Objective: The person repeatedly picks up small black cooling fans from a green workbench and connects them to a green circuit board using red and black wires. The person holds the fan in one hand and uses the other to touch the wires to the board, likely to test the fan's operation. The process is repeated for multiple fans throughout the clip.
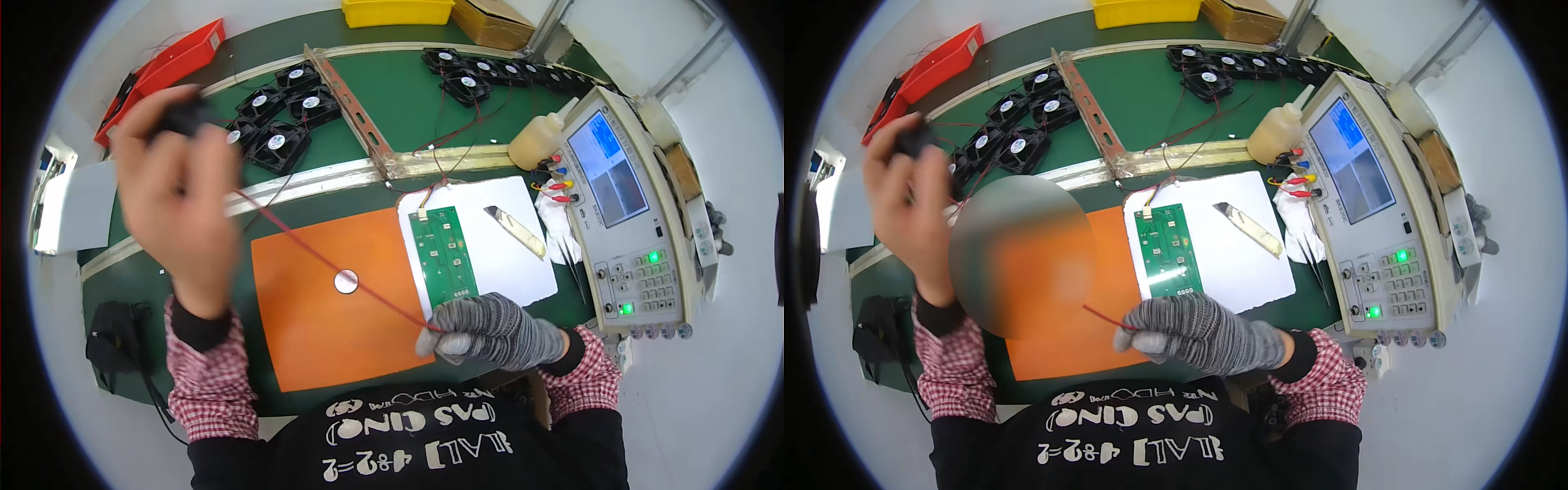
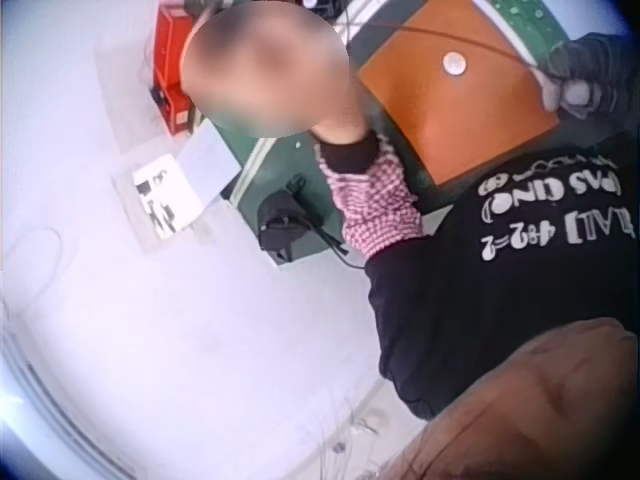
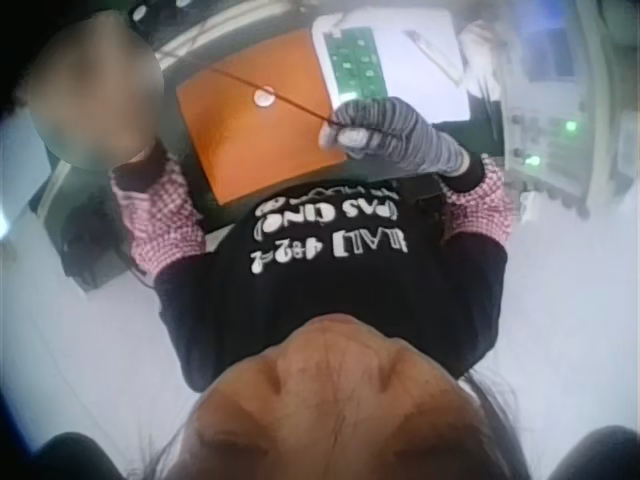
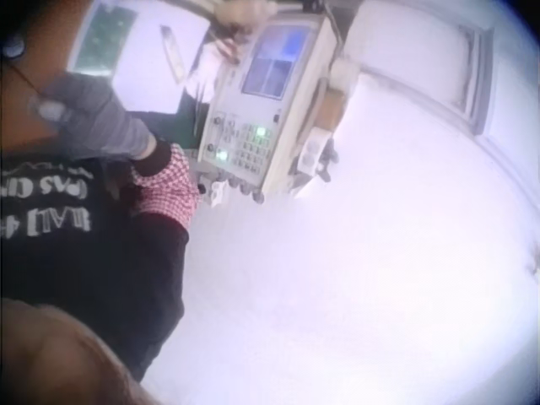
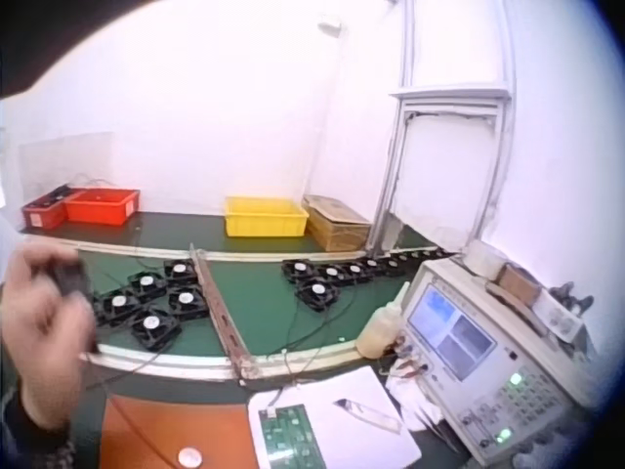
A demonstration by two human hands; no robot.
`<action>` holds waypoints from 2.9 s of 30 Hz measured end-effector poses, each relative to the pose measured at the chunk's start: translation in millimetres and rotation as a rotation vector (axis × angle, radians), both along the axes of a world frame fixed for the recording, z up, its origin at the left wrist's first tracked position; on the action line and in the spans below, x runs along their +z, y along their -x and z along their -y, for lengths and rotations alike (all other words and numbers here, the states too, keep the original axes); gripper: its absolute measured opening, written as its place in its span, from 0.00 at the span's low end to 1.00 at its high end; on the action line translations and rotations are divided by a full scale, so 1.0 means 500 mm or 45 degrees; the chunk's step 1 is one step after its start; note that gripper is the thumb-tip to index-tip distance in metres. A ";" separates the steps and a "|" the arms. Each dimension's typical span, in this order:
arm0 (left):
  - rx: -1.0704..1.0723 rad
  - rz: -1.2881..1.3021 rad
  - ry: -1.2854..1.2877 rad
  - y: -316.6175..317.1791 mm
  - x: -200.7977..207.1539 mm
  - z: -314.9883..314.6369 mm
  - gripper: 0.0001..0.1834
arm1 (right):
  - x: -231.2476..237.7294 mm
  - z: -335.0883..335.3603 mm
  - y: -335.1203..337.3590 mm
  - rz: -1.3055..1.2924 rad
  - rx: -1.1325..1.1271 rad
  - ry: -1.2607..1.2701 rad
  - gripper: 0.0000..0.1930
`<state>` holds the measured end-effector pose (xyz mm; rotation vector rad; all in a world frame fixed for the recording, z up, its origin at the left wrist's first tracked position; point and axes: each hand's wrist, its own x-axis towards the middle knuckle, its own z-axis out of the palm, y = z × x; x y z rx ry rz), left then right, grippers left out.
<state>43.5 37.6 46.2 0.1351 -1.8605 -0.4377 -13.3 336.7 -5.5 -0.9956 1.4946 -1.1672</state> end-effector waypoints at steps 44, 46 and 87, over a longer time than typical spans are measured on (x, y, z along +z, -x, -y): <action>-1.498 0.794 -0.746 -0.151 -0.134 -0.042 0.58 | -0.157 0.008 0.156 -1.377 -0.622 0.393 0.08; -1.334 0.811 -0.329 -0.117 -0.115 -0.040 0.63 | -0.155 0.015 0.153 -1.466 -0.598 0.405 0.08; -0.754 0.871 0.451 -0.092 -0.195 -0.080 0.28 | -0.146 0.004 0.140 -0.916 -0.832 0.244 0.09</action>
